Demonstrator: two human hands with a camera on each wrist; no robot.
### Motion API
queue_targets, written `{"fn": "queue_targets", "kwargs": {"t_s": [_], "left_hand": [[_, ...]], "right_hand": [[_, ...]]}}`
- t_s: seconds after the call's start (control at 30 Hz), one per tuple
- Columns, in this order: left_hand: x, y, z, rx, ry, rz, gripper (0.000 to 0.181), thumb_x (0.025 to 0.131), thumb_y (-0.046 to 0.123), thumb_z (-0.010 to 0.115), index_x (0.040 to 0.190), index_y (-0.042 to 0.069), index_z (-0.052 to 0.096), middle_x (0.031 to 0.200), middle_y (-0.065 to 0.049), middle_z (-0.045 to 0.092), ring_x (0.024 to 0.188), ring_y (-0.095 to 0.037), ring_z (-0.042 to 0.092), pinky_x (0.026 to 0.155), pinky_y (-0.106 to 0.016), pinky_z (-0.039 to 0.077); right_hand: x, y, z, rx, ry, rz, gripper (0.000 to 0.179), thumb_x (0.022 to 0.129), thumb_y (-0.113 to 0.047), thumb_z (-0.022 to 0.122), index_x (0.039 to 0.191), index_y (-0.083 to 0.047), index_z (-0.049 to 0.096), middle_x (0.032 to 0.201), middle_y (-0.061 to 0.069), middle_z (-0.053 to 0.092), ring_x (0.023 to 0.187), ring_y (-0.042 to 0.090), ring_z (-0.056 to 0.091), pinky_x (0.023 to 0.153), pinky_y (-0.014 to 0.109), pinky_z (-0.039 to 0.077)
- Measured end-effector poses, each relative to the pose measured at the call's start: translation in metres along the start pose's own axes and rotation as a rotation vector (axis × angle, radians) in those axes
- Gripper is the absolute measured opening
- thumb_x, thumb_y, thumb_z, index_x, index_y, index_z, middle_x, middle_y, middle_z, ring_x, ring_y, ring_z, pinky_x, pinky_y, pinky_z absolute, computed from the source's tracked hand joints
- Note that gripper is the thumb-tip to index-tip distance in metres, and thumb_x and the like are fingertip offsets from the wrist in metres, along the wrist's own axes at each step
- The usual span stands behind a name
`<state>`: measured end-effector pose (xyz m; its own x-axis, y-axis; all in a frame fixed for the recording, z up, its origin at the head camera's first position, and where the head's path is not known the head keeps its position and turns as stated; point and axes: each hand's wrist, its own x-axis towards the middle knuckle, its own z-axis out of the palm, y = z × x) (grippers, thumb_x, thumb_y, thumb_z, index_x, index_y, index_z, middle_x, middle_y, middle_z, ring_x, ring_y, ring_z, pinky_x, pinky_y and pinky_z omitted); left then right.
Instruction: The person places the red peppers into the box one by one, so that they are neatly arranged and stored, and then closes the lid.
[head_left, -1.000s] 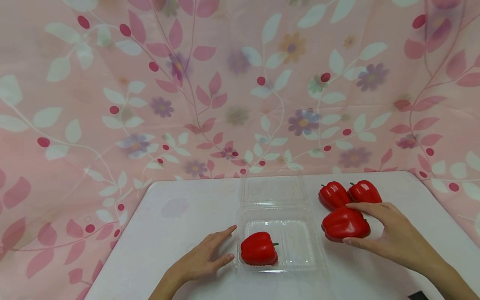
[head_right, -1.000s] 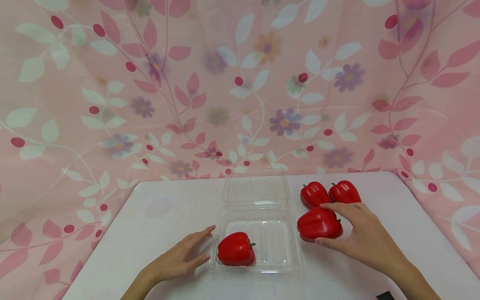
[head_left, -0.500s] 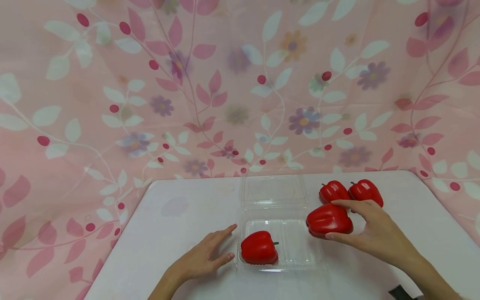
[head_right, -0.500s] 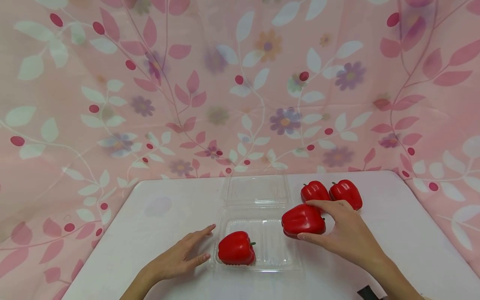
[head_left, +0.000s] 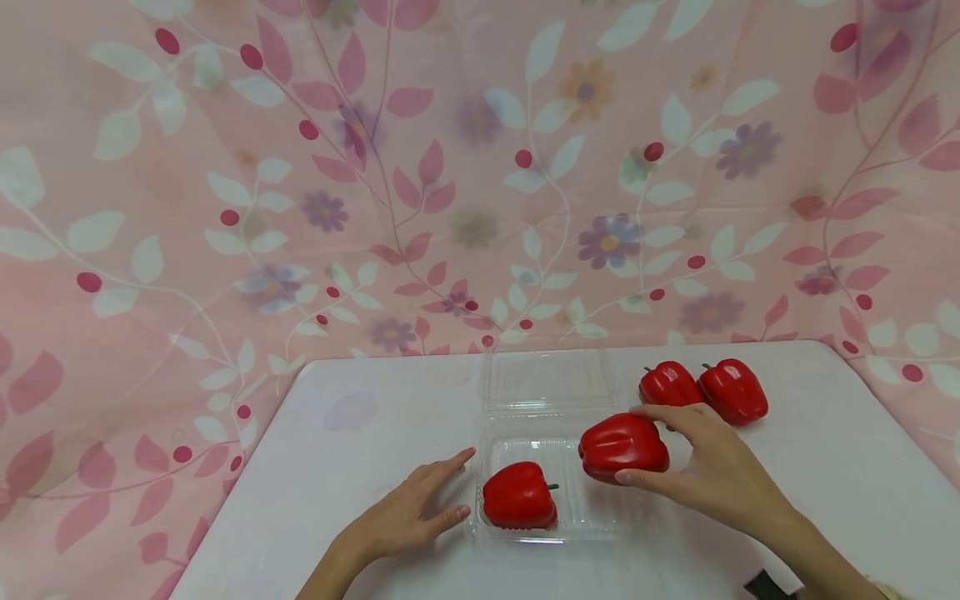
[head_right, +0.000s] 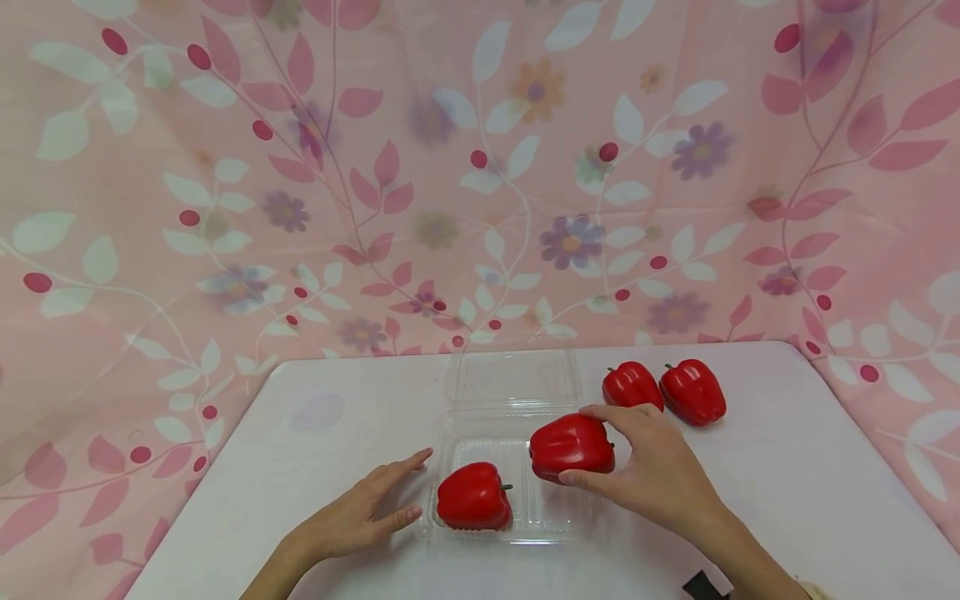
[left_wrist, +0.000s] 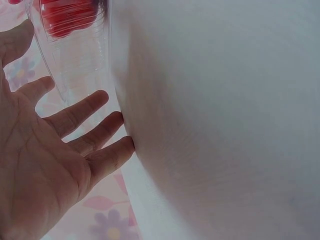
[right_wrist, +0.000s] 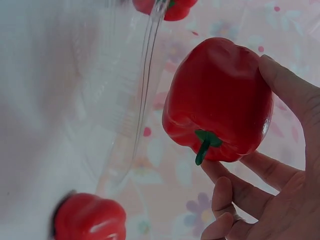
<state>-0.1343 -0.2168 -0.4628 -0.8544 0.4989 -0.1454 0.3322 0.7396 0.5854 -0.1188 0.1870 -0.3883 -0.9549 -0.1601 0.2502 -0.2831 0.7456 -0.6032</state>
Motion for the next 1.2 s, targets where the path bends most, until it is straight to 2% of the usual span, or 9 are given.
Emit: {"fn": "queue_targets", "kwargs": {"t_s": [0.17, 0.33, 0.67, 0.87, 1.03, 1.2], "left_hand": [[0.0, 0.0, 0.0, -0.009, 0.001, 0.005, 0.073, 0.092, 0.059, 0.054, 0.156, 0.04, 0.024, 0.152, 0.004, 0.04, 0.134, -0.027, 0.039, 0.093, -0.066, 0.044], [0.0, 0.0, -0.001, -0.01, 0.004, 0.007, 0.073, 0.092, 0.059, 0.055, 0.156, 0.04, 0.024, 0.152, 0.004, 0.04, 0.135, -0.028, 0.039, 0.093, -0.066, 0.044], [0.0, 0.001, 0.0, -0.013, 0.002, 0.002, 0.074, 0.091, 0.061, 0.054, 0.156, 0.04, 0.025, 0.152, 0.004, 0.04, 0.134, -0.028, 0.04, 0.093, -0.066, 0.044], [0.0, 0.001, 0.0, -0.01, 0.005, 0.006, 0.074, 0.091, 0.062, 0.054, 0.156, 0.04, 0.024, 0.152, 0.004, 0.04, 0.134, -0.028, 0.04, 0.093, -0.066, 0.045], [0.0, 0.0, 0.0, -0.009, 0.006, 0.012, 0.074, 0.092, 0.061, 0.054, 0.156, 0.04, 0.024, 0.152, 0.004, 0.04, 0.134, -0.028, 0.039, 0.093, -0.066, 0.044], [0.0, 0.0, 0.0, -0.009, 0.006, 0.014, 0.073, 0.092, 0.061, 0.054, 0.156, 0.04, 0.024, 0.152, 0.004, 0.04, 0.134, -0.027, 0.04, 0.093, -0.066, 0.045]], "right_hand": [[0.001, -0.004, 0.01, -0.012, -0.001, -0.038, 0.076, 0.062, -0.059, 0.087, 0.124, -0.021, 0.067, 0.113, -0.001, 0.068, 0.098, 0.021, 0.054, 0.069, 0.043, 0.058], [0.001, -0.008, 0.019, -0.02, -0.004, -0.042, 0.077, 0.06, -0.06, 0.087, 0.124, -0.022, 0.067, 0.111, -0.005, 0.068, 0.097, 0.019, 0.054, 0.067, 0.037, 0.057], [-0.002, -0.012, 0.035, -0.085, -0.019, -0.055, 0.077, 0.056, -0.062, 0.088, 0.121, -0.025, 0.068, 0.111, -0.008, 0.068, 0.098, 0.018, 0.056, 0.075, 0.045, 0.057], [-0.005, -0.011, 0.043, -0.11, -0.016, -0.073, 0.076, 0.056, -0.063, 0.088, 0.119, -0.025, 0.069, 0.108, -0.009, 0.067, 0.096, 0.017, 0.056, 0.072, 0.041, 0.057], [-0.008, -0.01, 0.047, -0.157, -0.002, -0.088, 0.077, 0.057, -0.069, 0.083, 0.119, -0.025, 0.069, 0.101, -0.011, 0.064, 0.09, 0.012, 0.053, 0.069, 0.034, 0.051], [-0.009, -0.009, 0.05, -0.2, 0.016, -0.093, 0.078, 0.057, -0.071, 0.082, 0.119, -0.024, 0.069, 0.102, -0.01, 0.065, 0.091, 0.013, 0.052, 0.072, 0.036, 0.05]]}}
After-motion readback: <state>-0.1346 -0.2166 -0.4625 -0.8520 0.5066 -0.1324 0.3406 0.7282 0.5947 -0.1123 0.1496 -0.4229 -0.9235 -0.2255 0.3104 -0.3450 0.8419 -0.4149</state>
